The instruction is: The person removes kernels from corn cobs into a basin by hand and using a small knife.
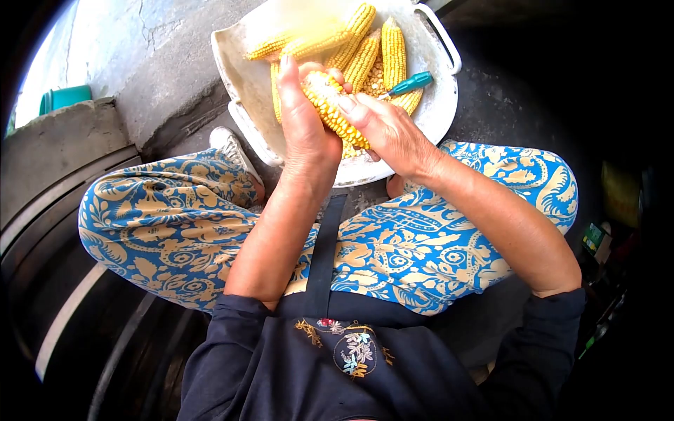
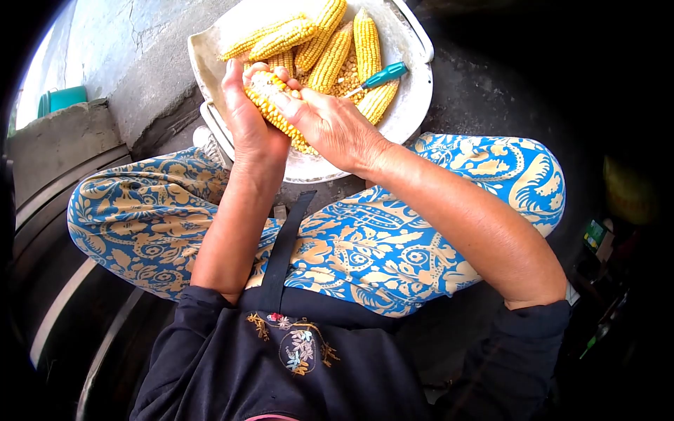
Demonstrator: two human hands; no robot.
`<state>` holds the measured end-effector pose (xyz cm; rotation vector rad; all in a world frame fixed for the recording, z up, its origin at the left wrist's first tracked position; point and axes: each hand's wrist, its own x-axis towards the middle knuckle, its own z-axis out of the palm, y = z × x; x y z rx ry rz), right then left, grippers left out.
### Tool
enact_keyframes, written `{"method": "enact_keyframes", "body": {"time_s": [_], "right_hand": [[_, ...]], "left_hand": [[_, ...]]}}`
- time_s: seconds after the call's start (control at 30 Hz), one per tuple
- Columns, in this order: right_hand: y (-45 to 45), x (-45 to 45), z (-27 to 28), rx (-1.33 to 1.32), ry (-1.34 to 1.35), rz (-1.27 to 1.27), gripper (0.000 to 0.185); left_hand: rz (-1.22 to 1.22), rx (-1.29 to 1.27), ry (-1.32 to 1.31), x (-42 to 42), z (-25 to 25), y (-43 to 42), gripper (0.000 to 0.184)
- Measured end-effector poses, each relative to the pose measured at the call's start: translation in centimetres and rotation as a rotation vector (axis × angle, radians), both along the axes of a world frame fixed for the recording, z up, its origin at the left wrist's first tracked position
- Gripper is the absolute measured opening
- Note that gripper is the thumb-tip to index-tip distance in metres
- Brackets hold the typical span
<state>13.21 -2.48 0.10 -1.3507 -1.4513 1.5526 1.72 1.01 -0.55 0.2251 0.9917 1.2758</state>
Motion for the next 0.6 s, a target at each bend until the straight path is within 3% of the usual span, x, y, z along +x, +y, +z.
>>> {"method": "enact_keyframes", "body": {"time_s": [0.2,0.33,0.43,0.5,0.53,0.6], "right_hand": [[0.0,0.1,0.0,0.099,-0.286,0.013,0.058],[0.2,0.3,-0.5,0.156,-0.279,-0.021,0.052],[0.5,0.6,-0.9,0.222,-0.119,-0.152,0.048],[0.8,0.8,-0.8,-0.168,0.035,-0.125,0.048],[0.7,0.6,-0.6,-0.253,0.187,-0.163,0.049],[1.0,1.1,0.1,-0.348,0.233,-0.133,0.049]], "left_hand": [[0.021,-0.078,0.016,0.5,-0.3,-0.6,0.047],[0.040,-0.054,0.005,0.4,-0.6,-0.7,0.042],[0.031,-0.042,-0.032,0.5,-0.6,-0.5,0.042],[0.022,-0.068,-0.056,0.3,-0.5,-0.6,0.042],[0.011,-0.095,-0.079,0.1,-0.5,-0.5,0.042],[0.020,-0.099,-0.070,-0.1,-0.2,-0.3,0.043]]}}
